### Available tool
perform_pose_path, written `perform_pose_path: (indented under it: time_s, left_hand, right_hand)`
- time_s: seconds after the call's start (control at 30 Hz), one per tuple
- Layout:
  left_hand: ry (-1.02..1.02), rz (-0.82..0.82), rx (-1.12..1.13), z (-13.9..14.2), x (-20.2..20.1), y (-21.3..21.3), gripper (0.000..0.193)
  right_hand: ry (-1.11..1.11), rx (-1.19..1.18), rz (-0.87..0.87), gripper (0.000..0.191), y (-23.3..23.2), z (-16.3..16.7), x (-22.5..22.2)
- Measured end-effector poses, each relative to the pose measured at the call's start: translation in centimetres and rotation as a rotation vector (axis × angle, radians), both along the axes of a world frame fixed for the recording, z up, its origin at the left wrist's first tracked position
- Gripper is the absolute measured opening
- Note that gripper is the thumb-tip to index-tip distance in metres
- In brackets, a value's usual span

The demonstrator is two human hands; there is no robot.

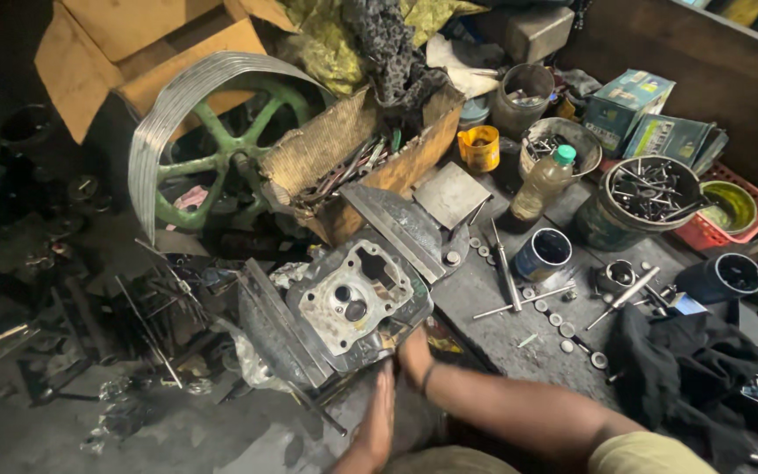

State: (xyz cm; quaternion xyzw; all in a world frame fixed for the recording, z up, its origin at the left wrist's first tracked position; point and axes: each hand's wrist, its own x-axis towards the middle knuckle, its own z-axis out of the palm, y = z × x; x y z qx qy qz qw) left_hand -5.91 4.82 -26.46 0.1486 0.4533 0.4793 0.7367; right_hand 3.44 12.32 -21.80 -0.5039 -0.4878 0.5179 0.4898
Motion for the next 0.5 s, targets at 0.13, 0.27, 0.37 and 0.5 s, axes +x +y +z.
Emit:
perform_pose_path:
  time_s: [0.13,0.27,0.37,0.5]
  left_hand:
    - [0.002,-0.052,-0.031,-0.5,0.0,0.0,0.064]
    - [-0.169,0.076,0.088,0.0,0.0,-1.0,0.069]
    - [-0.133,-0.025,0.067,0.4,-0.2,-0.5,0.071]
    - [-0.238,0.104,-0.044,-0.1,0.0,0.3,0.076]
  right_hand:
    - [-0.142,0.136,0.023,0.048,-3.3,0.2,-0.7]
    - [0.137,-0.300,-0.008,0.051,-0.4,0.0,-0.4]
    - [-0.038,-0.046,0.006,0.049,-0.5,0.4,-0.2]
    - [0.117,-0.072,0.023,0.049,-3.6,0.5,-1.0]
